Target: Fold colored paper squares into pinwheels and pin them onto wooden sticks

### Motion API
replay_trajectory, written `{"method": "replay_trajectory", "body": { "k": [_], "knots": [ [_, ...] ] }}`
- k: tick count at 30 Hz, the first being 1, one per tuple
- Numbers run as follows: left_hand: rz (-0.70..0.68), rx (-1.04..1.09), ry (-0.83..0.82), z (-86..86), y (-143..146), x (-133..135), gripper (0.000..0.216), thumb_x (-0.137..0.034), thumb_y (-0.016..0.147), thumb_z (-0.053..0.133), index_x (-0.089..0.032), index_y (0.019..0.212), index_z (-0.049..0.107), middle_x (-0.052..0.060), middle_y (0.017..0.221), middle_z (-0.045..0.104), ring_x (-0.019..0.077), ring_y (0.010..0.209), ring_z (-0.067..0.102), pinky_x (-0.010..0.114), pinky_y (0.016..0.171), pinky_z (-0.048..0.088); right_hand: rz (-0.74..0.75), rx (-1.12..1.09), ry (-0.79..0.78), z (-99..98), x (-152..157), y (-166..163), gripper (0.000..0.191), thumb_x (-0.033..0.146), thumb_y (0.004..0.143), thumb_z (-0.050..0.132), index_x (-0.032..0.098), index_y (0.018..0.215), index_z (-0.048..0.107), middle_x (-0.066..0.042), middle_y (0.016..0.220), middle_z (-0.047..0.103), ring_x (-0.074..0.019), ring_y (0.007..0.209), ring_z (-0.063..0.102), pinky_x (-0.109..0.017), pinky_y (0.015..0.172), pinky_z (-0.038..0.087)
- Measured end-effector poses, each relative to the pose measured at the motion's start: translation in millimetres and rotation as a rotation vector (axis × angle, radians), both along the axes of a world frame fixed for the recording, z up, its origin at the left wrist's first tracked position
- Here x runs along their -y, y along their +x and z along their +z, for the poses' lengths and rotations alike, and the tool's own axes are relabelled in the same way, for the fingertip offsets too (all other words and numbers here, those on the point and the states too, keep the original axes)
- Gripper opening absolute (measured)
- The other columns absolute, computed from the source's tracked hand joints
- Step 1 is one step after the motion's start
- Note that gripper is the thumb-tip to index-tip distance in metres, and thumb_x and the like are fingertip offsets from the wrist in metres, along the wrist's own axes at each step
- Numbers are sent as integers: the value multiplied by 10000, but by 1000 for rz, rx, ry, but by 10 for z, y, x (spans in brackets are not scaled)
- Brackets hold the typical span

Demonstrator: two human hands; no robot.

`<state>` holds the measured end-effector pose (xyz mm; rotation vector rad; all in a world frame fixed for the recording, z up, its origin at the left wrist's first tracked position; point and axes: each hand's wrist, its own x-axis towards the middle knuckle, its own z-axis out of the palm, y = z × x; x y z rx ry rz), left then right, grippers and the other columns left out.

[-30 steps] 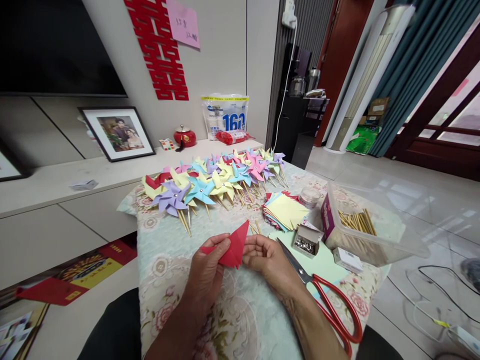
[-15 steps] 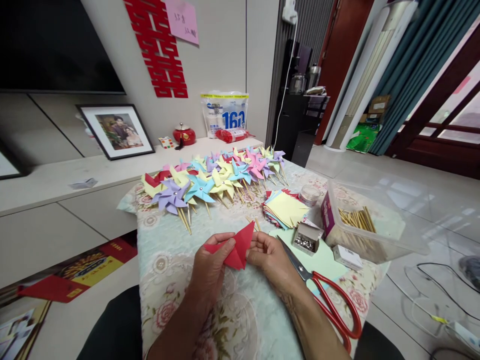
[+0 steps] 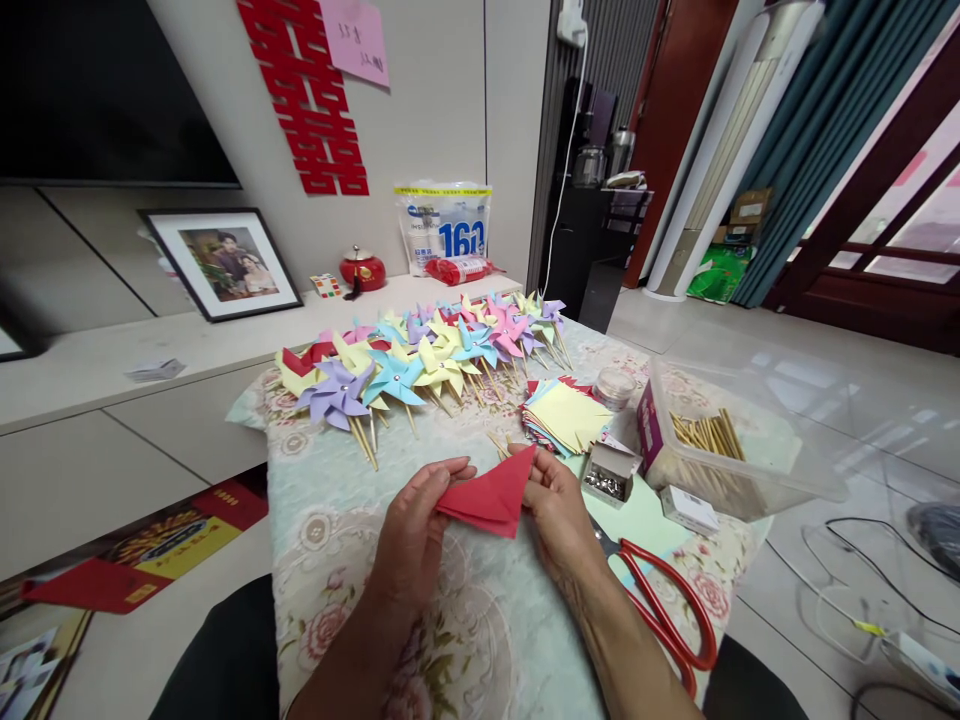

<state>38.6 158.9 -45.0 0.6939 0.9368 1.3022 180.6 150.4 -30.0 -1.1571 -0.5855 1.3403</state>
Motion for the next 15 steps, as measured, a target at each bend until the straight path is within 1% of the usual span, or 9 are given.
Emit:
{"method": "replay_trajectory", "body": {
  "k": [2,4,6,9,12,15],
  "knots": [
    [-10,-94,43,-9,-16,4,283,-340,730,728,-158,944,760,76,974,761,197,873,651,271,784,474,-29,-8,-9,1,-2,7,568,98,493,719,148,1058,683,32,648,688,-114,549,550,-207,522,371],
    [-85,-180,90,-27,-26,12,285,-313,744,707,-154,975,759,74,945,761,206,861,653,286,785,473,-45,-7,-9,8,-2,13,585,93,486,712,142,1068,683,37,638,674,-111,552,540,-204,519,367],
    [-186,-235,135,-45,-33,19,313,-345,787,661,-147,1012,753,78,907,758,223,849,659,315,791,481,-49,-9,-2,23,-4,16,575,96,480,709,139,1053,689,38,636,669,-107,541,526,-207,520,378],
    [-281,-352,240,-63,-40,24,364,-373,802,638,-145,1069,735,98,973,754,253,906,663,359,844,488,-36,-15,3,48,-8,18,538,110,484,702,154,1021,695,52,597,644,-101,493,499,-210,493,375],
    [-293,-531,371,-53,-32,42,410,-340,739,699,-159,1105,721,104,1041,736,268,969,652,376,890,484,-19,-7,29,48,-15,21,413,113,501,671,162,911,694,54,571,629,-96,465,495,-198,461,354],
    [-284,-695,439,-21,-7,74,481,-286,669,740,-171,1135,708,102,1043,725,275,974,648,390,891,486,-18,9,61,29,-20,25,330,110,513,653,157,837,688,49,566,628,-90,451,486,-192,450,350]
  ]
}}
